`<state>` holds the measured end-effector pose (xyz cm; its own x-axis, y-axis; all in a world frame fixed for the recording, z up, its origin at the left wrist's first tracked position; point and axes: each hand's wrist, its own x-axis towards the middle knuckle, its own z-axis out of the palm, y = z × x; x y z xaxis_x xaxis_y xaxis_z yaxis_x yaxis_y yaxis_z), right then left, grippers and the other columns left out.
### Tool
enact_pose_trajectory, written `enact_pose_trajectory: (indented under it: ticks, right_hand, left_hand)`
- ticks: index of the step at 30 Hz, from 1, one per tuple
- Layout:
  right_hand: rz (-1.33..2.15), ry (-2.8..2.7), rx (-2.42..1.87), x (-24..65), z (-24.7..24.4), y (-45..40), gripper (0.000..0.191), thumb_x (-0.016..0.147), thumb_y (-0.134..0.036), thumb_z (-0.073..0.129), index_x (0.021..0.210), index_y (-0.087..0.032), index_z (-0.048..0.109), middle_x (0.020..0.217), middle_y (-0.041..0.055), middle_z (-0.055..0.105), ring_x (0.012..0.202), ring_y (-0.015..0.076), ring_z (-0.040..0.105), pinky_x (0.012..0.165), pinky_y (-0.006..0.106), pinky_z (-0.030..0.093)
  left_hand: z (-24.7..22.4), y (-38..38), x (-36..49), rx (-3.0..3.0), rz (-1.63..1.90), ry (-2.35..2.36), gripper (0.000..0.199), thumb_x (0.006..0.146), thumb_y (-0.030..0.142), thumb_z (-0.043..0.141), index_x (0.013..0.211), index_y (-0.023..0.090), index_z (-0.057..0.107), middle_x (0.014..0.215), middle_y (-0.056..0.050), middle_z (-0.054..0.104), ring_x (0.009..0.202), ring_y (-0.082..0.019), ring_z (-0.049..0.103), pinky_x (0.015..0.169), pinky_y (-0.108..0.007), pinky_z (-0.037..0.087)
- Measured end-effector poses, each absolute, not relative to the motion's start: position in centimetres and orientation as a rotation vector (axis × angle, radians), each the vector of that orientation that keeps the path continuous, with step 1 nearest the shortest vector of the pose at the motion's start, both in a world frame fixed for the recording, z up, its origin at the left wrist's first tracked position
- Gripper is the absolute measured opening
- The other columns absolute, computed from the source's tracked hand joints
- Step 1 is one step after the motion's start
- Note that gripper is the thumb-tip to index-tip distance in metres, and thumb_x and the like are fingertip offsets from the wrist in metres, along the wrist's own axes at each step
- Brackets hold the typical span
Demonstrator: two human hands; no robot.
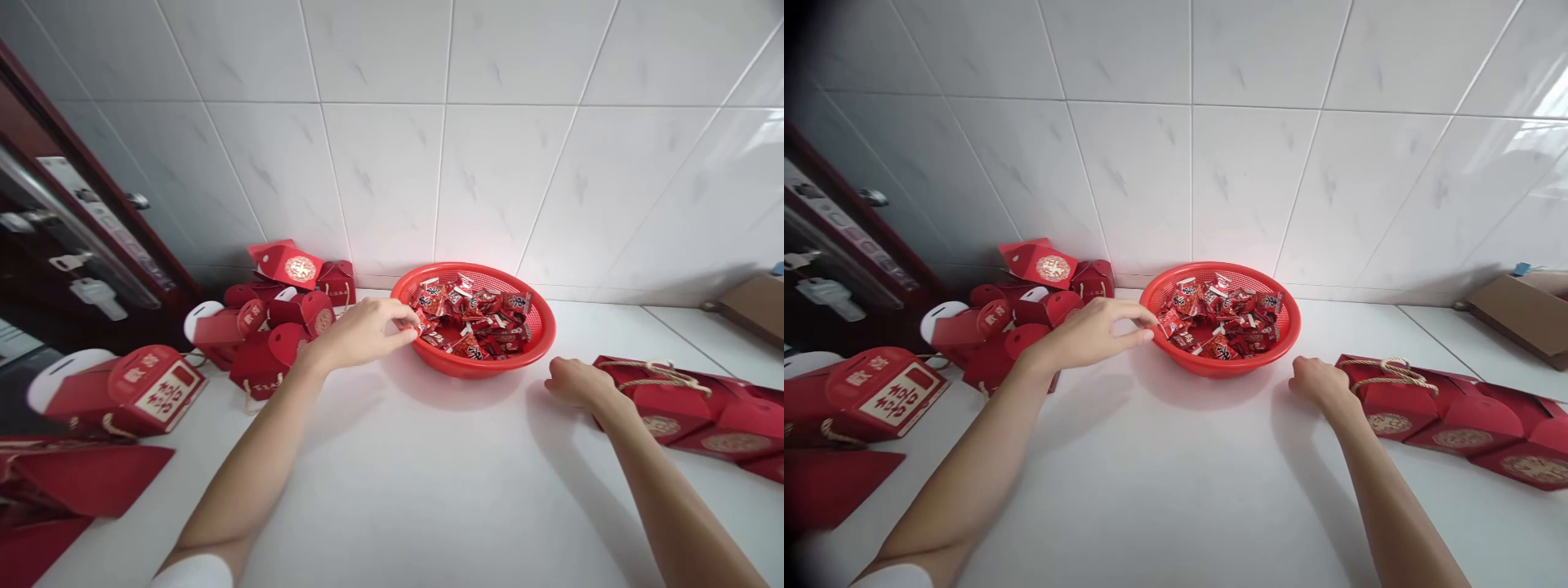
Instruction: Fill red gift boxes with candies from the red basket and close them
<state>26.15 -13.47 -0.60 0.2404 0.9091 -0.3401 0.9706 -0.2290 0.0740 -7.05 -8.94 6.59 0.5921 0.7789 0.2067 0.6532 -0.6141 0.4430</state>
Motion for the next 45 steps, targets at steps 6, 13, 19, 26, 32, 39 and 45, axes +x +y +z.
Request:
enact_pose_trajectory:
  ticks: [6,13,19,26,32,39,45]
  right_hand:
    - [-0.583,1.819,2.080,24.5,-0.9,-13.6,0.031,0.088,-0.011,0.045,0.059,-0.021,0.046,0.060,0.0049,0.062,0.062,0.0195,0.064,0.060,0.030,0.042]
    - [-0.704,1.918,2.002,23.3,-1.8,-14.0,0.032,0.086,-0.013,0.048,0.057,-0.023,0.040,0.061,0.0036,0.058,0.056,0.0190,0.058,0.058,0.031,0.041]
    - [-0.661,1.929,1.997,23.5,-2.6,-13.7,0.029,0.087,-0.019,0.053,0.061,-0.023,0.041,0.069,0.0050,0.062,0.064,0.0208,0.061,0.060,0.030,0.041]
    - [-0.625,1.957,1.980,23.6,-2.6,-13.8,0.027,0.088,-0.026,0.054,0.063,-0.023,0.044,0.076,0.0061,0.063,0.072,0.0234,0.064,0.063,0.031,0.042]
    - [-0.870,2.046,1.841,23.3,-1.1,-15.2,0.025,0.090,-0.037,0.053,0.071,-0.022,0.051,0.090,0.0090,0.067,0.078,0.0248,0.065,0.067,0.035,0.047]
    - [-1.369,2.663,1.467,20.6,1.8,-16.8,0.030,0.099,-0.046,0.048,0.088,-0.021,0.062,0.088,0.0056,0.067,0.080,0.0199,0.061,0.075,0.033,0.051]
    - [-1.408,2.901,1.583,19.0,2.6,-17.6,0.024,0.100,-0.040,0.051,0.091,-0.021,0.063,0.084,0.0032,0.067,0.074,0.0168,0.059,0.066,0.028,0.049]
  left_hand:
    - [7.7,-6.5,-12.8,2.220,0.951,1.593,0.029,0.085,0.041,0.062,0.099,0.019,0.076,0.106,-0.006,0.079,0.101,-0.025,0.072,0.095,-0.034,0.055]
    - [8.2,-6.3,-18.9,1.858,0.636,2.172,0.019,0.073,0.042,0.072,0.073,0.024,0.075,0.078,-0.003,0.076,0.083,-0.028,0.074,0.073,-0.034,0.057]
    - [7.2,-5.3,-20.0,1.702,0.364,2.015,0.021,0.061,0.039,0.079,0.066,0.021,0.070,0.067,-0.003,0.069,0.070,-0.022,0.071,0.061,-0.029,0.057]
    - [8.1,-6.2,-17.9,1.838,0.223,1.770,0.025,0.056,0.030,0.079,0.078,0.023,0.068,0.068,-0.001,0.070,0.059,-0.018,0.066,0.049,-0.023,0.047]
    - [9.4,-8.1,-15.4,2.136,0.248,1.311,0.029,0.069,0.031,0.074,0.097,0.024,0.075,0.071,0.001,0.068,0.064,-0.016,0.065,0.056,-0.022,0.049]
    - [9.2,-11.5,-10.2,2.399,0.249,0.793,0.017,0.081,0.015,0.067,0.088,0.024,0.079,0.085,0.001,0.080,0.074,-0.015,0.072,0.071,-0.025,0.052]
    - [6.9,-15.4,-5.7,2.952,0.079,0.493,0.029,0.080,-0.004,0.059,0.075,0.022,0.071,0.071,0.000,0.075,0.068,-0.019,0.068,0.060,-0.031,0.044]
